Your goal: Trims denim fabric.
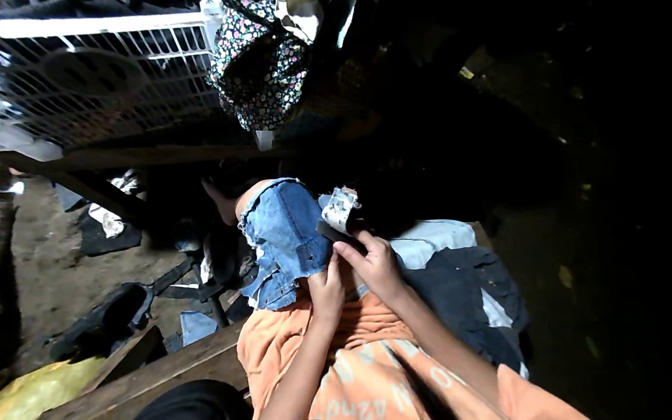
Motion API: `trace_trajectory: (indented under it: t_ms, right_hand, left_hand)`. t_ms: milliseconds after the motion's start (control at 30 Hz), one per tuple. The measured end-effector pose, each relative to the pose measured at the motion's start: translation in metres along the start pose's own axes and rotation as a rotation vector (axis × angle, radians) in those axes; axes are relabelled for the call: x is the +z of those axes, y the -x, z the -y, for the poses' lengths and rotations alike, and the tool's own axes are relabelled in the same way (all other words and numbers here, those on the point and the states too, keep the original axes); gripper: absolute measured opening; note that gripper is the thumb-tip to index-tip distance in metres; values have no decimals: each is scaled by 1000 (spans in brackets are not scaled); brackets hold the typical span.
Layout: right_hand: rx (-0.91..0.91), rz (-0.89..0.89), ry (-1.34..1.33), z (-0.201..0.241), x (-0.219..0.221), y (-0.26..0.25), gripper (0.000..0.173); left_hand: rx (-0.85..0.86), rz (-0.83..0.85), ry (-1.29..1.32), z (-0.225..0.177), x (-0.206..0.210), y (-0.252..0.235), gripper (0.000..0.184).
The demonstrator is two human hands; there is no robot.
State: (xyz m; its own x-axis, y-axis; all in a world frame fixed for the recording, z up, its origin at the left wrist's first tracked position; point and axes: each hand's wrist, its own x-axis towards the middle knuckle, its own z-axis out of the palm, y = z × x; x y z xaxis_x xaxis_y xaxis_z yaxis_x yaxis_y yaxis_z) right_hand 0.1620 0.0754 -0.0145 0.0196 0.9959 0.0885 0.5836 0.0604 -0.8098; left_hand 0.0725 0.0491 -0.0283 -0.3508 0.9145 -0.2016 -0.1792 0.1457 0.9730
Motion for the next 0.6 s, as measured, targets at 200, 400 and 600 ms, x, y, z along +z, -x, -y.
trace_trajectory:
  t_ms: [200,400,600]
  right_hand:
    - [143,65,-316,-2,3,-15,25]
    - [483,287,-784,9,-26,-22,11]
    - [257,201,-637,2,-30,-9,15]
  left_hand:
    - [174,0,-283,14,-5,-5,27]
    - [-153,-9,212,-9,2,-7,26]
    - [-504,7,459,-34,6,-23,34]
